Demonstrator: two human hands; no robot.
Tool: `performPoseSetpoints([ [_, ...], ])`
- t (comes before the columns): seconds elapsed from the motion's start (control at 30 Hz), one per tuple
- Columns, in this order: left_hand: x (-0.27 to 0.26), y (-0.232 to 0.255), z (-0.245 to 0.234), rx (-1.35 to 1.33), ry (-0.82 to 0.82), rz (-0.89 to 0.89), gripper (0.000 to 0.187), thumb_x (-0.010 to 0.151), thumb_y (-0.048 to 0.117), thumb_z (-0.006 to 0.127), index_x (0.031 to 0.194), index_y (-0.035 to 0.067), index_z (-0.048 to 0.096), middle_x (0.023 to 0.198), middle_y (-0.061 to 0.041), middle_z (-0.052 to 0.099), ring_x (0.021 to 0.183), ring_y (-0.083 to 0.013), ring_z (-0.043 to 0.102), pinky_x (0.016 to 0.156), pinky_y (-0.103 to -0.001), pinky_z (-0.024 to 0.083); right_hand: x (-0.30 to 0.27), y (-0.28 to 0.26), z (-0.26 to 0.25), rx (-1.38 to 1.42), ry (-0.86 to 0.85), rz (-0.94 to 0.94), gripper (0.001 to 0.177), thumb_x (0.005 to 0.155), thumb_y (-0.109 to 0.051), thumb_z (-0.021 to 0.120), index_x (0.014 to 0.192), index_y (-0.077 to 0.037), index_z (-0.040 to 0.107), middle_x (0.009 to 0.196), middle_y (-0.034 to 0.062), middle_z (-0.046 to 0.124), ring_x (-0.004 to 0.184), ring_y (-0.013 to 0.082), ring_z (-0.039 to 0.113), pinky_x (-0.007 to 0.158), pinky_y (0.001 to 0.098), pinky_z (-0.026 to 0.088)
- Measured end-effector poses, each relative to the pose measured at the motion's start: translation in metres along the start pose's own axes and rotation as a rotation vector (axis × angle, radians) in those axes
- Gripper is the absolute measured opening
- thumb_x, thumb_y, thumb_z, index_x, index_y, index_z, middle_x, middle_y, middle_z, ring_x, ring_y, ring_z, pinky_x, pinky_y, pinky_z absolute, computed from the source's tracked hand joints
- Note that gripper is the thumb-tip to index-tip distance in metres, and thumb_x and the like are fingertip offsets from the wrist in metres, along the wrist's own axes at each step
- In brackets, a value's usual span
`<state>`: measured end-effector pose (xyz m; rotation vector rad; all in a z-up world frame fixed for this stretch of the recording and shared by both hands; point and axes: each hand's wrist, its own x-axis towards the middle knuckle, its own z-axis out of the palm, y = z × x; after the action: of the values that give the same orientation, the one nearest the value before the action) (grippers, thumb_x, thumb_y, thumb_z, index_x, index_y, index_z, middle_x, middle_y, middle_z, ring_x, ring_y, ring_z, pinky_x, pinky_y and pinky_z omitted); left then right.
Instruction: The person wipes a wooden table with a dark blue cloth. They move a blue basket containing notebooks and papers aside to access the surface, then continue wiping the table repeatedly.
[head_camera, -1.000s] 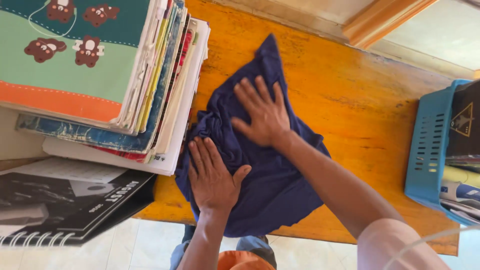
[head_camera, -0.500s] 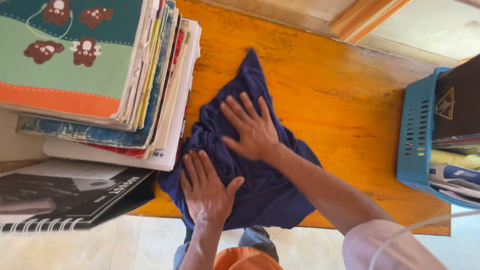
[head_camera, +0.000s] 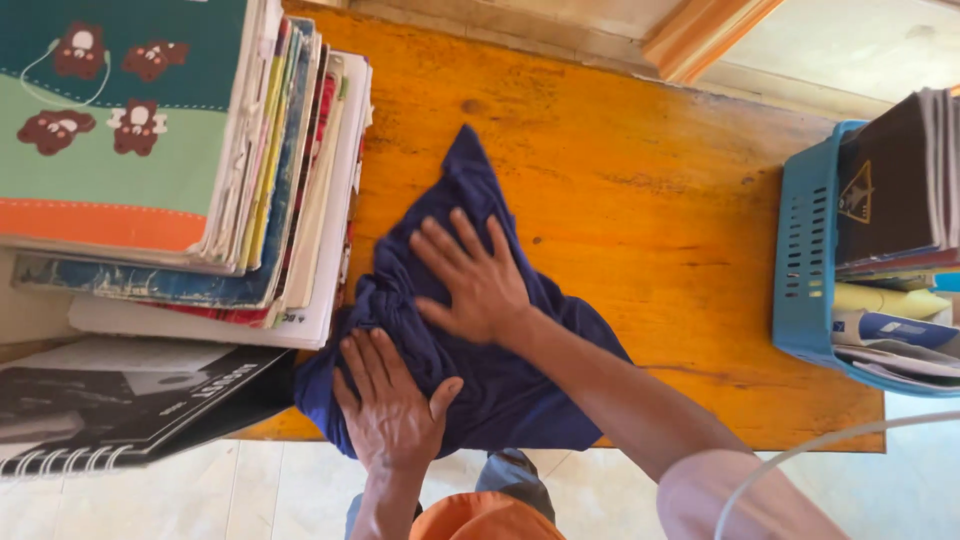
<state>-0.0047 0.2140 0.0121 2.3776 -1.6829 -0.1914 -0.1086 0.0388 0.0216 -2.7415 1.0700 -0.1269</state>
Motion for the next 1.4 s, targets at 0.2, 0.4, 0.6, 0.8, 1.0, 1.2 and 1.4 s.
performPoseSetpoints([
  [0.2,-0.001,0.001,0.001,0.047,0.009,-0.009,0.112,0.087,0.079,0.033,0.154,-0.01,0.028,0.16,-0.032,0.031,0.152,-0.042,0.023,0.118,-0.059,0.021,0.06,-0.011,0.002,-0.036,0.1,0.276,0.083,0.093,-0.059,0.056,0.16,-0.016,0.034,0.167,0.0075,0.03,0.156,0.037,0.018,0.122,0.0662,0.008],
  [0.4,-0.009,-0.003,0.006,0.04,0.011,-0.031,0.115,0.085,0.081,0.033,0.153,-0.012,0.027,0.159,-0.031,0.031,0.153,-0.0418,0.023,0.119,-0.06,0.021,-0.037,-0.028,0.02,-0.056,-0.002,-0.034,0.082,0.092,-0.056,0.056,0.162,-0.02,0.035,0.171,0.0047,0.03,0.16,0.0321,0.018,0.126,0.0625,0.01],
  [0.6,-0.007,-0.005,0.005,0.025,0.015,-0.012,0.117,0.083,0.083,0.033,0.153,-0.011,0.026,0.159,-0.031,0.03,0.152,-0.0417,0.02,0.118,-0.06,0.019,0.007,0.025,-0.009,-0.022,0.081,0.315,0.083,0.093,-0.06,0.055,0.159,-0.015,0.034,0.167,0.008,0.03,0.155,0.0374,0.017,0.119,0.0682,0.007],
  [0.8,-0.013,-0.007,0.009,0.029,0.027,-0.009,0.117,0.084,0.083,0.031,0.156,-0.01,0.024,0.162,-0.029,0.029,0.154,-0.0393,0.019,0.12,-0.06,0.018,-0.002,-0.035,0.016,-0.073,0.095,0.058,0.078,0.094,-0.054,0.058,0.16,-0.017,0.038,0.169,0.0069,0.032,0.158,0.0365,0.021,0.124,0.0661,0.011],
  [1.0,-0.011,-0.007,0.011,0.026,0.002,-0.012,0.117,0.084,0.083,0.031,0.154,-0.01,0.022,0.161,-0.029,0.027,0.154,-0.0398,0.017,0.12,-0.06,0.016,-0.039,0.001,-0.003,0.025,-0.001,-0.005,0.081,0.089,-0.058,0.057,0.157,-0.018,0.039,0.166,0.0074,0.032,0.155,0.0366,0.021,0.121,0.0667,0.011],
  [1.2,-0.011,-0.005,0.01,0.064,-0.025,-0.015,0.12,0.08,0.084,0.032,0.155,-0.009,0.021,0.162,-0.029,0.024,0.154,-0.0402,0.014,0.118,-0.062,0.015,0.028,0.008,0.001,-0.024,0.145,0.281,0.078,0.093,-0.056,0.056,0.157,-0.014,0.039,0.165,0.0075,0.033,0.154,0.0385,0.021,0.12,0.0681,0.01],
  [1.4,-0.009,-0.007,0.012,0.011,-0.015,-0.023,0.125,0.079,0.087,0.034,0.153,-0.012,0.021,0.159,-0.029,0.025,0.154,-0.0405,0.014,0.118,-0.062,0.015,-0.046,-0.035,0.02,-0.225,0.1,-0.075,0.073,0.097,-0.048,0.059,0.163,-0.022,0.04,0.171,0.0015,0.034,0.16,0.0322,0.022,0.129,0.059,0.011],
])
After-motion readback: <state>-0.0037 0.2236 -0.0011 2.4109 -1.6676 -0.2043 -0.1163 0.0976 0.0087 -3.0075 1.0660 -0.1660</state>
